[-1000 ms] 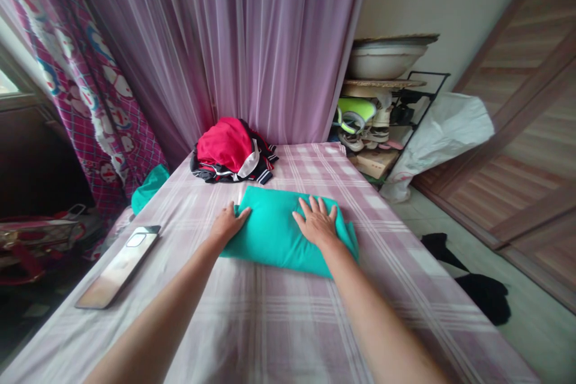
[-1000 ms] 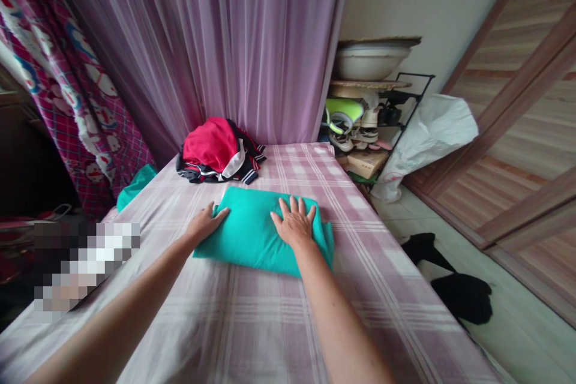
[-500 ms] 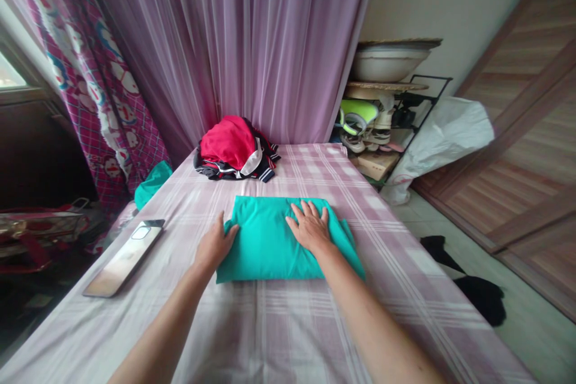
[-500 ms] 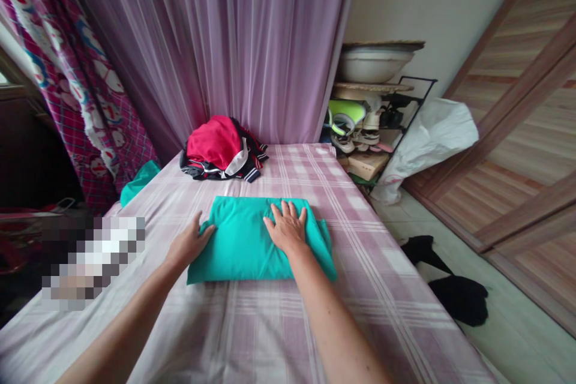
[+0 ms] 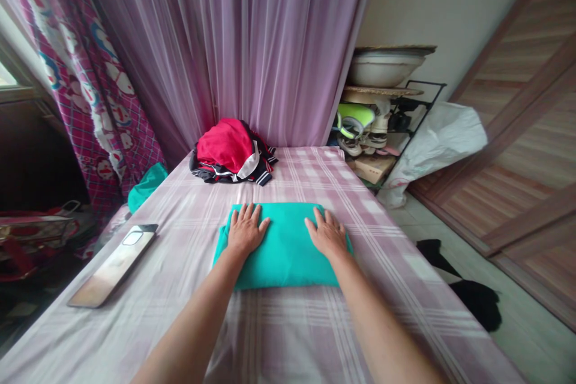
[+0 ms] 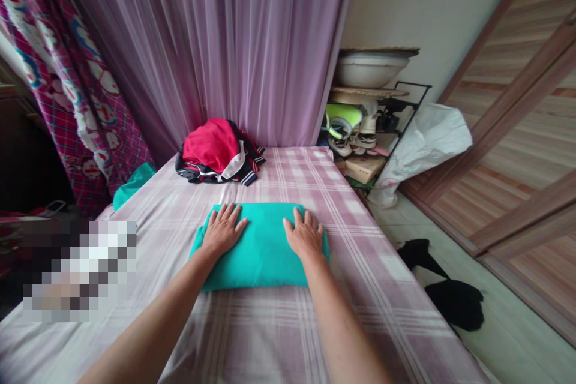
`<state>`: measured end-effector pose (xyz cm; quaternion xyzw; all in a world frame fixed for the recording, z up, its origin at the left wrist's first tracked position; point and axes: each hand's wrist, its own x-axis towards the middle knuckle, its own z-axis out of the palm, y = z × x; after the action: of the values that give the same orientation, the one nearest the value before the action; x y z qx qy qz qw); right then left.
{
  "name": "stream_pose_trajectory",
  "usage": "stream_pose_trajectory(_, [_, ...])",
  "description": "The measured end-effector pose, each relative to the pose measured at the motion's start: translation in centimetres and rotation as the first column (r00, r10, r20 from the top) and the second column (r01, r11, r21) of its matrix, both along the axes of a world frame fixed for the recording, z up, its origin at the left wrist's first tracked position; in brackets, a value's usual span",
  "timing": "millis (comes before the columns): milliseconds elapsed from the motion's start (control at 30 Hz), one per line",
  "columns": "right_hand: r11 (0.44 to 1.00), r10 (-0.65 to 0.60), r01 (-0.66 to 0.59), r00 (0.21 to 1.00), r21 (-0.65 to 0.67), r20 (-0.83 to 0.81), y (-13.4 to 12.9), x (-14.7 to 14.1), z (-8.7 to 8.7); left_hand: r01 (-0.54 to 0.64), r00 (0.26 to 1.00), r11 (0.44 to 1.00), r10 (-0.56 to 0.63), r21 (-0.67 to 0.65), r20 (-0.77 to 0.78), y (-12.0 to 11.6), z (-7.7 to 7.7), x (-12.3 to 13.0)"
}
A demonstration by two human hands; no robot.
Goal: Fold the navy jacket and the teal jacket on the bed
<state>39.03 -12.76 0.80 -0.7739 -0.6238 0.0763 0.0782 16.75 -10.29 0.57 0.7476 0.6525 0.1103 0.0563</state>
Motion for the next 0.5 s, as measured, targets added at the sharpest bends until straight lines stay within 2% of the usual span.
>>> stream_pose_trajectory(100, [1.0,-0.011,0.011,1.0,0.0,-0.005,0.0,0.9,0.0,-0.001,1.0,1.0,0.001,0.024,0.004,-0.1,-0.2,-0.3])
stream_pose_trajectory(200, [0.998,-0.003,0.006,0.999,0.07,-0.044,0.9,0.4,1.7,-0.001,1.0,0.999,0.001,0.038,-0.007,-0.3,-0.1,0.0])
stream_pose_trajectory(267, [0.984,0.074,-0.037,0.974,0.172,-0.214,2.3,-0.7,3.9,0.001,1.0,0.999,0.0,0.048,-0.018,-0.4,0.0,0.1])
stream_pose_trajectory(300, [0.97,0.153,-0.069,0.918,0.233,-0.367,3.2,-1.3,5.2,0.003,1.0,0.999,-0.002,0.053,-0.023,-0.4,0.0,0.2])
stream_pose_trajectory(333, [0.952,0.253,-0.104,0.795,0.287,-0.551,4.3,-2.1,6.5,0.006,1.0,0.998,-0.004,0.059,-0.027,-0.5,-0.1,0.2])
stream_pose_trajectory(400, [0.926,0.377,-0.132,0.38,0.354,-0.844,6.6,-3.6,8.6,0.009,1.0,0.998,-0.007,0.069,-0.03,-0.6,-0.1,0.1])
stream_pose_trajectory(433, [0.924,0.379,-0.114,0.168,0.364,-0.91,7.8,-4.3,9.1,0.008,1.0,0.997,-0.006,0.073,-0.03,-0.6,-0.2,0.1])
stream_pose_trajectory(467, [0.929,0.361,-0.081,-0.006,0.36,-0.933,8.9,-4.9,9.2,0.007,1.0,0.997,-0.005,0.077,-0.029,-0.6,-0.2,0.1])
stream_pose_trajectory(500, [0.94,0.331,-0.039,-0.124,0.338,-0.935,9.9,-5.3,8.9,0.003,1.0,0.997,-0.001,0.082,-0.027,-0.6,-0.3,0.0])
